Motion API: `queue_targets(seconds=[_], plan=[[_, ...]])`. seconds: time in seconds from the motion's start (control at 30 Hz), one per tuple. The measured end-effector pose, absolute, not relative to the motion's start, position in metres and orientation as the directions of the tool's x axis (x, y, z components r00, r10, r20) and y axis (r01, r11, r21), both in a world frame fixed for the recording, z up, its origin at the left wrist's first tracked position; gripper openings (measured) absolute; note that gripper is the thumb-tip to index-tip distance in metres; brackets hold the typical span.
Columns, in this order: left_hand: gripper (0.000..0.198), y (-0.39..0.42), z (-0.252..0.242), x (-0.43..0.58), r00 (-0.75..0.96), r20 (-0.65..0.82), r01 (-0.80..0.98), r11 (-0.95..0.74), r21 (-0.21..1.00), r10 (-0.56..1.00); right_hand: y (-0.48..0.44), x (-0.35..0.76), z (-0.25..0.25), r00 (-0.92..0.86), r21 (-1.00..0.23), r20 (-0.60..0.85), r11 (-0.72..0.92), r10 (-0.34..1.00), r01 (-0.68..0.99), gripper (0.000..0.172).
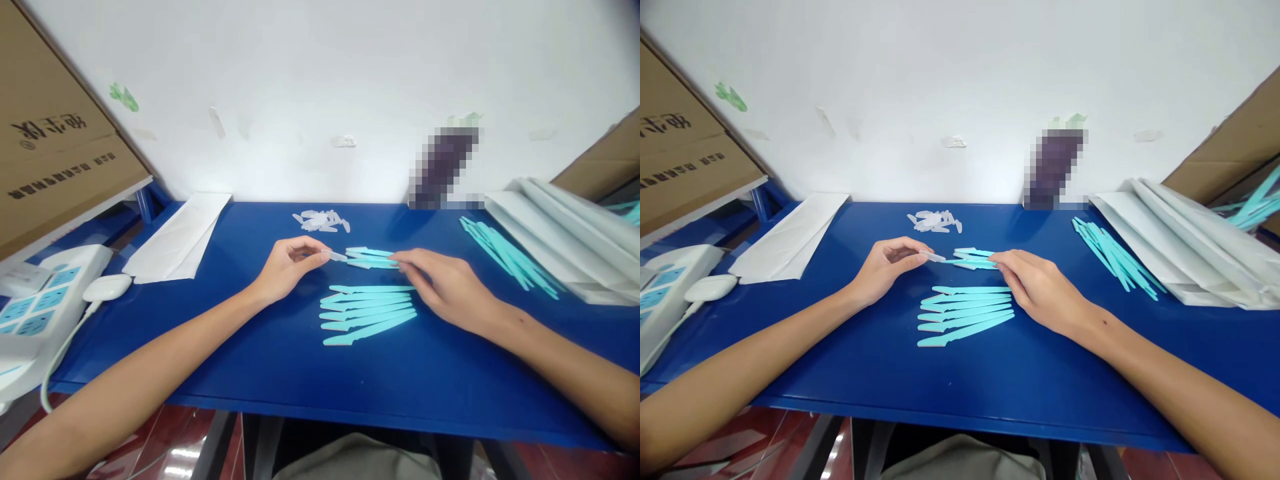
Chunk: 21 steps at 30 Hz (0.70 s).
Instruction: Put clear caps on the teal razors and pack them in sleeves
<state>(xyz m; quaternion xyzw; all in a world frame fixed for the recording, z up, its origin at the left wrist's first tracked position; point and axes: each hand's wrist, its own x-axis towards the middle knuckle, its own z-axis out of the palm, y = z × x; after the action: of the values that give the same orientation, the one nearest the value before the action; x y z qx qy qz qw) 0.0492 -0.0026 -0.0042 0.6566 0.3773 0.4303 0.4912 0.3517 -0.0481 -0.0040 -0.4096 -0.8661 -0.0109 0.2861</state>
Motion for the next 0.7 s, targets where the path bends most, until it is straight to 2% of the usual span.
queue_targets(seconds=[0.27, 0.43, 0.5, 0.57, 0.63, 0.7], plan=[[0.015, -0.001, -0.008, 0.05, 0.366, 0.258, 0.052, -0.297, 0.954, 0.894, -0.048, 0.352, -0.002, -0.506, -0.196, 0.534, 0.682, 0.677, 0.705, 0.025], [0.013, -0.009, -0.006, 0.059, 0.425, 0.363, 0.207, -0.479, 0.853, 0.83, -0.054, 0.344, 0.0, -0.532, -0.207, 0.536, 0.713, 0.655, 0.67, 0.028], [0.016, -0.009, -0.004, 0.058, 0.458, 0.441, 0.315, -0.605, 0.731, 0.772, -0.055, 0.344, 0.001, -0.532, -0.206, 0.538, 0.714, 0.654, 0.669, 0.027], [0.024, -0.004, -0.003, 0.053, 0.519, 0.493, 0.467, -0.715, 0.52, 0.698, -0.053, 0.347, 0.001, -0.521, -0.203, 0.533, 0.698, 0.667, 0.687, 0.026], [0.037, 0.004, -0.004, 0.047, 0.573, 0.452, 0.618, -0.723, 0.309, 0.683, -0.048, 0.351, -0.001, -0.519, -0.193, 0.513, 0.68, 0.684, 0.707, 0.026], [0.05, 0.014, -0.004, 0.042, 0.578, 0.339, 0.728, -0.657, 0.198, 0.742, -0.043, 0.356, -0.004, -0.529, -0.167, 0.479, 0.664, 0.701, 0.729, 0.026]])
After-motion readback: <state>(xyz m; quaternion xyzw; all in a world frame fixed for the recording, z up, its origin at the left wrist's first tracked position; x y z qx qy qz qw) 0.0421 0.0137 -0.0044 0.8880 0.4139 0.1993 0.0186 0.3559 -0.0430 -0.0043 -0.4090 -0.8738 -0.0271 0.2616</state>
